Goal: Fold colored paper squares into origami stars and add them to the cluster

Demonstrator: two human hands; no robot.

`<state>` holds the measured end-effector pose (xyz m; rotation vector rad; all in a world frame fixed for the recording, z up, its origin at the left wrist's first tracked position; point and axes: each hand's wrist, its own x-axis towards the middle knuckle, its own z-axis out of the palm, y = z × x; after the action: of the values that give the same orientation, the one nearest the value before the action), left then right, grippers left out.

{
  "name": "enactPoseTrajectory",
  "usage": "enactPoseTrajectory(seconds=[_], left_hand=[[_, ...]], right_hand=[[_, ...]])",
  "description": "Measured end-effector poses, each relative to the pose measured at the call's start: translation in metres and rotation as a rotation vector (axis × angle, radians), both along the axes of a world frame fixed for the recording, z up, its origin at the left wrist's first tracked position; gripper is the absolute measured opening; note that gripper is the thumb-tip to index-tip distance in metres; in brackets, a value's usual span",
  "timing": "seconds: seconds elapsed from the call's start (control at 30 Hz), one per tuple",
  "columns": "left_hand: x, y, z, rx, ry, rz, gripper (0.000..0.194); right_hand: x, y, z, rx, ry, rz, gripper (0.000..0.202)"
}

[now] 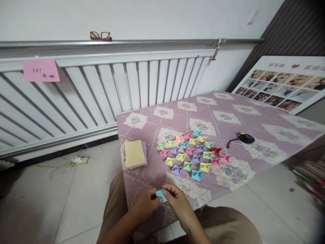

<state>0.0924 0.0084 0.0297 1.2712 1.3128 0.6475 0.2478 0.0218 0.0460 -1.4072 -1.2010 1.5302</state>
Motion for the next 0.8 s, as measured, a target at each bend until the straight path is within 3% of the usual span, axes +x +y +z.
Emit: enactPoseTrajectory(seconds=[0.13,0.33,0.6,0.73,0.8], left_hand=[[0.000,0.000,0.001,0.003,0.008,-0.016,0.009],[0.002,-0.001,0.000,-0.057,0.006,-0.015,0.014],[0.004,-0.006,0.003,-0.081,0.038,-0.017,0.013],[-0.002,-0.002,-0.003,-0.153,0.045,-0.063,0.013],[-0.007,0.002,-0.008,-0.104,0.118,-0.052,0.015]], right_hand=[[0.002,0.000,0.001,-0.083,0.007,0.039,0.024],[0.002,0.001,-0.003,-0.047,0.003,0.030,0.027],[-0.006,0.001,-0.021,0.109,-0.163,0.028,0.029],[-0.004,0.008,-0.029,0.214,-0.299,0.075,0.025],[-0.003,0.011,-0.030,0.269,-0.374,0.102,0.024]])
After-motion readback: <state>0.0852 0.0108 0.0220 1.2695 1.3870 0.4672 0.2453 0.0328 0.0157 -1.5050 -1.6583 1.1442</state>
